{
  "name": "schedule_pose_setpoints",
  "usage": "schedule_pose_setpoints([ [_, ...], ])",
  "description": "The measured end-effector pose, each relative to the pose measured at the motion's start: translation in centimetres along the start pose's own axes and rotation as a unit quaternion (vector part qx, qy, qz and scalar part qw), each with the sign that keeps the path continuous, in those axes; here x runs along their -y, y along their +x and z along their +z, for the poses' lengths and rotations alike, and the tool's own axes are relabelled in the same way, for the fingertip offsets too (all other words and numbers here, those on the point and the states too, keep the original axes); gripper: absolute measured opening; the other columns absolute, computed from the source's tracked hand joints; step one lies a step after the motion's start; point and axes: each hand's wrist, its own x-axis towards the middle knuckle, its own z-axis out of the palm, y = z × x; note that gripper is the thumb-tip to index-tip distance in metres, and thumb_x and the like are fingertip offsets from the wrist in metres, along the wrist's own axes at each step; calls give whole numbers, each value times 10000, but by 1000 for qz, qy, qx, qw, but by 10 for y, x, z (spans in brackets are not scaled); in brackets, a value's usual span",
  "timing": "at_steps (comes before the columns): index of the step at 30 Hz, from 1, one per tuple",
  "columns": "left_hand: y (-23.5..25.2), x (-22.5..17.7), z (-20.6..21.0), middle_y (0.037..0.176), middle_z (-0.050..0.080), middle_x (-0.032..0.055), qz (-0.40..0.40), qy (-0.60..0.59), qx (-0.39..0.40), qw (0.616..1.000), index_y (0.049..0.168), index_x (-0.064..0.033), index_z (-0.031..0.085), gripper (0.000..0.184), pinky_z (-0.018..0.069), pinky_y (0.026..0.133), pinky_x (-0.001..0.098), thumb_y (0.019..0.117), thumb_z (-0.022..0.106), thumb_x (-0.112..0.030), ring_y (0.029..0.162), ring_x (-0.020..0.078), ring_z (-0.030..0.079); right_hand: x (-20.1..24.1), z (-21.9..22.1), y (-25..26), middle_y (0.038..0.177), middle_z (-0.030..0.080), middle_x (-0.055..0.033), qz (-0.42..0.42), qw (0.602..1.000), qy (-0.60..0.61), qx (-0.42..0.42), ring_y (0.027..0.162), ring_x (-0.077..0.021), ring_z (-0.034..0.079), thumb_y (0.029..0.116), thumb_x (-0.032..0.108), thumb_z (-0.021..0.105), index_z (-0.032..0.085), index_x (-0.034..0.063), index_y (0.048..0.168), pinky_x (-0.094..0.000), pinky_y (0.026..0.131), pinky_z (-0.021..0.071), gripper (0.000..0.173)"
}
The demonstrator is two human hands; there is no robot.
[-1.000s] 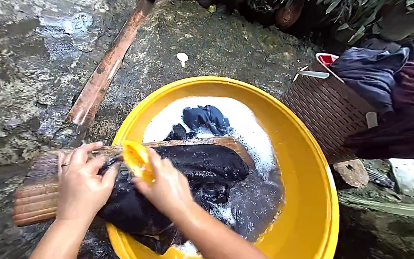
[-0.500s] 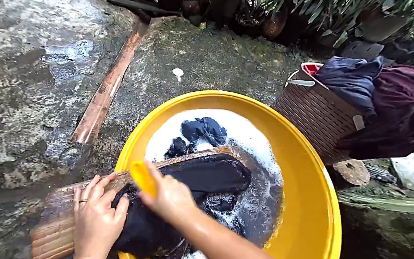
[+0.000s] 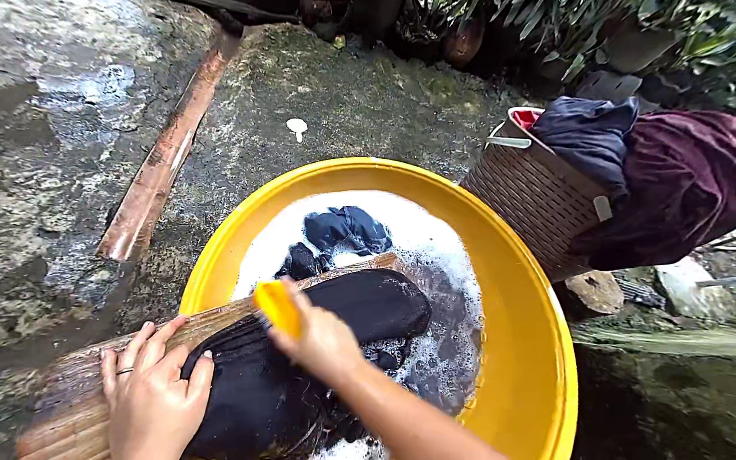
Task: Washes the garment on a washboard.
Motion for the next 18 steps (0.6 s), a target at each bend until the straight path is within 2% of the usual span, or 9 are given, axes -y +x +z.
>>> schedule_pose_setpoints([
  [2,-1,-3,2,1381,649,144,-4,-1,0,1000,810,-39,760,483,148,1197,688,924,469,-407,1426,423,456,-84,-22,17,1052,731,-207,112,991,-2,-75,960,-423,713,987,544,606,191,353,1650,-647,800,556,805],
  [5,3,-5,3,1373,654,148,-3,2,-9,1000,810,-43,770,485,137,1189,700,914,463,-404,1418,438,460,-182,-64,38,1199,678,-296,288,947,-10,-142,1092,-487,675,1019,485,574,170,208,1657,-679,895,523,804],
  [6,4,-4,4,1374,654,145,-4,4,-9,1000,818,-43,775,488,133,1189,700,914,462,-405,1420,436,458,-180,-70,40,1235,665,-298,305,941,-1,-145,1125,-479,666,1020,464,580,163,171,1658,-665,925,518,816],
  [8,3,-5,6,1389,647,135,-11,6,-1,1000,821,-40,771,495,124,1191,701,913,453,-407,1429,424,451,-122,-59,29,1141,691,-286,230,962,33,-145,1035,-469,692,988,446,651,221,144,1636,-656,867,551,833],
  [10,2,-5,7,1388,647,130,-13,5,5,1000,831,-38,772,493,121,1191,703,919,449,-401,1431,422,448,-31,-22,3,1096,716,-195,88,994,19,-67,986,-380,712,955,487,660,235,224,1643,-579,832,573,850],
  [12,1,-3,4,1392,646,122,-10,10,8,1000,836,-47,775,481,123,1196,692,912,454,-397,1439,417,440,24,8,-16,1179,691,-181,-47,999,-12,17,997,-352,709,967,520,626,192,358,1659,-544,823,576,832],
  [13,0,-2,3,1396,644,124,-7,12,10,1000,833,-47,771,477,124,1195,691,913,456,-397,1440,415,439,25,10,-19,1188,686,-179,-66,997,-17,35,1001,-352,707,977,525,609,187,400,1653,-545,818,573,806],
  [15,0,-2,2,1403,638,129,-2,11,16,1000,834,-43,769,481,115,1197,693,928,464,-403,1445,414,434,-25,-4,-8,1180,716,-159,10,1000,-7,7,1047,-361,707,982,538,597,197,406,1648,-587,860,564,788],
  [18,-1,-3,2,1406,635,135,-5,11,15,1000,806,-36,758,499,98,1200,692,932,455,-413,1446,418,431,-148,-33,16,1101,715,-244,192,973,-28,-122,1009,-455,704,984,495,632,187,272,1656,-670,842,544,837],
])
